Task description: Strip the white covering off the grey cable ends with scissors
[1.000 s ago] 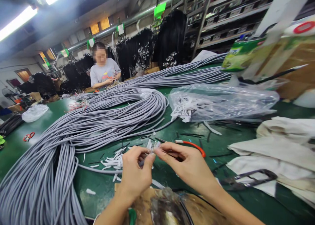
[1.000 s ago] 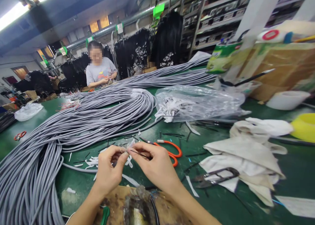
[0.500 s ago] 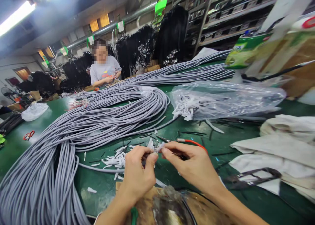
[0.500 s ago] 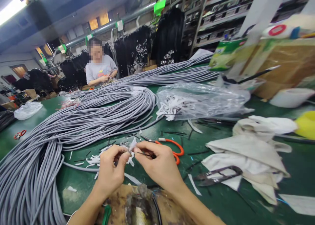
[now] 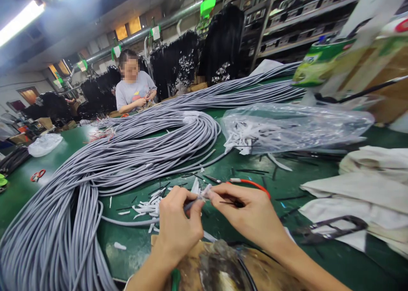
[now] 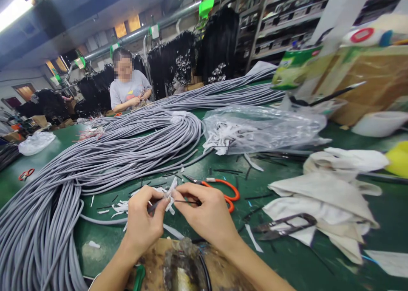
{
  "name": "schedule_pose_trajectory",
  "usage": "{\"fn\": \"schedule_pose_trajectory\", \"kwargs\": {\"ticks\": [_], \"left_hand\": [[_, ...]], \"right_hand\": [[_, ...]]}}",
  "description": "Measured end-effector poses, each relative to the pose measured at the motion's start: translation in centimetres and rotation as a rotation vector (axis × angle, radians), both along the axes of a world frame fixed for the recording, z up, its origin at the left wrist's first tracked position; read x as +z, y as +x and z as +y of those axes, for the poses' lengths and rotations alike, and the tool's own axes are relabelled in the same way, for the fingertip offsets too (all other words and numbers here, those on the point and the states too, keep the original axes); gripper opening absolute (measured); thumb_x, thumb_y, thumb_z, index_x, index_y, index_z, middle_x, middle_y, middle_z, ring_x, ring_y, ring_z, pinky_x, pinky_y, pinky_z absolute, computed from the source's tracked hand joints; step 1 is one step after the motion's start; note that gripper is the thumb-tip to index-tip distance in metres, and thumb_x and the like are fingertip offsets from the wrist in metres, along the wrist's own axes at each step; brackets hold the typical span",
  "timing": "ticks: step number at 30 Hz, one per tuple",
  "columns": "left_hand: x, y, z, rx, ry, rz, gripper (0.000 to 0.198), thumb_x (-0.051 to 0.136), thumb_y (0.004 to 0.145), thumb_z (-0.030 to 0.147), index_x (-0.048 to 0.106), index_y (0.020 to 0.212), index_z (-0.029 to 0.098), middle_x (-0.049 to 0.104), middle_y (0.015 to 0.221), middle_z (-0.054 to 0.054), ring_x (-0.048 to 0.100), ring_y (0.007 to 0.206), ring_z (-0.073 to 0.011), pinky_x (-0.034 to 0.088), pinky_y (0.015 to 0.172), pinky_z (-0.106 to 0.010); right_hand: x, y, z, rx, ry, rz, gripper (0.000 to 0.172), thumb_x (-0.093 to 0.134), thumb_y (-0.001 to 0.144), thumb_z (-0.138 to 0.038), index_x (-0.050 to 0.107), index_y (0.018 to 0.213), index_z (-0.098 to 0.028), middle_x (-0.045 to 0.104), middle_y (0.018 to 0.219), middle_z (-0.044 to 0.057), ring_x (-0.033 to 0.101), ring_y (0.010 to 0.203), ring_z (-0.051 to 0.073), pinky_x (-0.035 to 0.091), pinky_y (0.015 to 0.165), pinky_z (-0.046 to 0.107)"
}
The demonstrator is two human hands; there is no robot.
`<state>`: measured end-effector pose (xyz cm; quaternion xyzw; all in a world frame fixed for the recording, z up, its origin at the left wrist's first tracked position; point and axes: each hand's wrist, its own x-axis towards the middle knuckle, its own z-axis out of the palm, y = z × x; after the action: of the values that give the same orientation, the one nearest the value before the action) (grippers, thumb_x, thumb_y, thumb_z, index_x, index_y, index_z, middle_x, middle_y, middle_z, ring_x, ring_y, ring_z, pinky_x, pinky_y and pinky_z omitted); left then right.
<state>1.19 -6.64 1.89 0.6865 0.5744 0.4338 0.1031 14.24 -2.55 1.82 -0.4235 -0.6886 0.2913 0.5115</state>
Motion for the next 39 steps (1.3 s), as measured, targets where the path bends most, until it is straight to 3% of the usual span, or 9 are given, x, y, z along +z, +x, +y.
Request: {"fn": "schedule_pose_trajectory", "kwargs": {"ticks": [9, 17, 20, 22, 25, 29, 32, 35, 39], "left_hand": [[0.2, 0.2, 0.1, -0.079, -0.149, -0.186, 0.021, 0.046, 0.083, 0.021, 0.058, 0.066, 0.015, 0.058, 0.061, -0.002, 0.049, 0.056, -0.0127, 0.035, 0.051, -0.023], [0.1, -0.5, 0.4, -0.173, -0.32, -0.345, 0.039, 0.039, 0.086, 0.04, 0.053, 0.06, 0.015, 0.037, 0.048, 0.004, 0.032, 0.044, -0.0088, 0.024, 0.043, -0.022], [0.1, -0.7, 0.5, -0.171, -0.358, -0.387, 0.042, 0.039, 0.086, 0.045, 0.054, 0.061, 0.015, 0.034, 0.046, 0.005, 0.028, 0.041, -0.008, 0.022, 0.041, -0.021], [0.2, -0.6, 0.5, -0.173, -0.339, -0.336, 0.041, 0.038, 0.086, 0.04, 0.056, 0.061, 0.014, 0.035, 0.046, 0.005, 0.029, 0.041, -0.0081, 0.022, 0.042, -0.022], [0.5, -0.4, 0.4, -0.17, -0.264, -0.179, 0.035, 0.041, 0.086, 0.029, 0.059, 0.06, 0.014, 0.043, 0.047, 0.003, 0.037, 0.044, -0.0096, 0.027, 0.046, -0.022], [0.7, -0.2, 0.4, -0.179, -0.122, -0.058, 0.017, 0.053, 0.079, 0.02, 0.067, 0.072, 0.013, 0.061, 0.061, -0.003, 0.048, 0.054, -0.0126, 0.035, 0.052, -0.023], [0.4, -0.3, 0.4, -0.158, -0.057, -0.088, 0.012, 0.057, 0.076, 0.017, 0.069, 0.073, 0.013, 0.06, 0.063, -0.003, 0.05, 0.055, -0.0132, 0.036, 0.053, -0.023], [0.2, -0.4, 0.5, -0.081, -0.07, -0.201, 0.017, 0.054, 0.079, 0.018, 0.071, 0.077, 0.014, 0.058, 0.061, -0.003, 0.049, 0.054, -0.0129, 0.035, 0.05, -0.022], [0.2, -0.4, 0.5, -0.085, -0.096, -0.308, 0.024, 0.052, 0.081, 0.02, 0.071, 0.096, 0.015, 0.057, 0.062, -0.002, 0.046, 0.052, -0.0123, 0.034, 0.048, -0.023]], "right_hand": [[0.1, 0.5, -0.1, 0.013, -0.001, -0.025, 0.023, 0.049, 0.065, -0.03, 0.059, 0.048, -0.019, 0.05, 0.041, 0.0, 0.04, 0.037, 0.011, 0.031, 0.035, 0.023], [0.1, 0.5, 0.1, -0.055, -0.064, 0.11, 0.021, 0.051, 0.067, -0.032, 0.063, 0.054, -0.02, 0.058, 0.046, 0.002, 0.05, 0.04, 0.014, 0.04, 0.038, 0.024], [0.3, 0.4, 0.4, -0.014, -0.153, 0.185, 0.023, 0.053, 0.068, -0.037, 0.066, 0.067, -0.018, 0.063, 0.054, 0.004, 0.047, 0.037, 0.012, 0.035, 0.033, 0.022], [0.3, 0.3, 0.4, 0.105, -0.196, 0.14, 0.023, 0.055, 0.067, -0.037, 0.065, 0.069, -0.016, 0.06, 0.054, 0.002, 0.038, 0.033, 0.009, 0.028, 0.03, 0.021], [0.4, 0.1, 0.4, 0.207, -0.178, 0.078, 0.024, 0.052, 0.07, -0.036, 0.058, 0.059, -0.016, 0.054, 0.052, 0.0, 0.041, 0.039, 0.009, 0.033, 0.036, 0.02], [0.6, 0.1, 0.4, 0.183, -0.145, 0.058, 0.029, 0.05, 0.073, -0.038, 0.052, 0.053, -0.017, 0.048, 0.048, -0.002, 0.043, 0.045, 0.01, 0.038, 0.042, 0.021], [0.6, 0.3, 0.6, 0.14, -0.131, 0.07, 0.03, 0.048, 0.075, -0.04, 0.051, 0.056, -0.018, 0.049, 0.051, -0.001, 0.045, 0.046, 0.01, 0.04, 0.044, 0.021], [0.2, 0.7, 0.8, 0.022, -0.057, 0.049, 0.027, 0.049, 0.077, -0.041, 0.059, 0.076, -0.016, 0.053, 0.057, -0.001, 0.048, 0.047, 0.011, 0.04, 0.043, 0.021], [-0.4, 1.1, 1.0, -0.165, 0.301, -0.155, 0.025, 0.045, 0.086, -0.034, 0.063, 0.085, -0.017, 0.065, 0.07, 0.004, 0.056, 0.055, 0.014, 0.043, 0.051, 0.024]]}}
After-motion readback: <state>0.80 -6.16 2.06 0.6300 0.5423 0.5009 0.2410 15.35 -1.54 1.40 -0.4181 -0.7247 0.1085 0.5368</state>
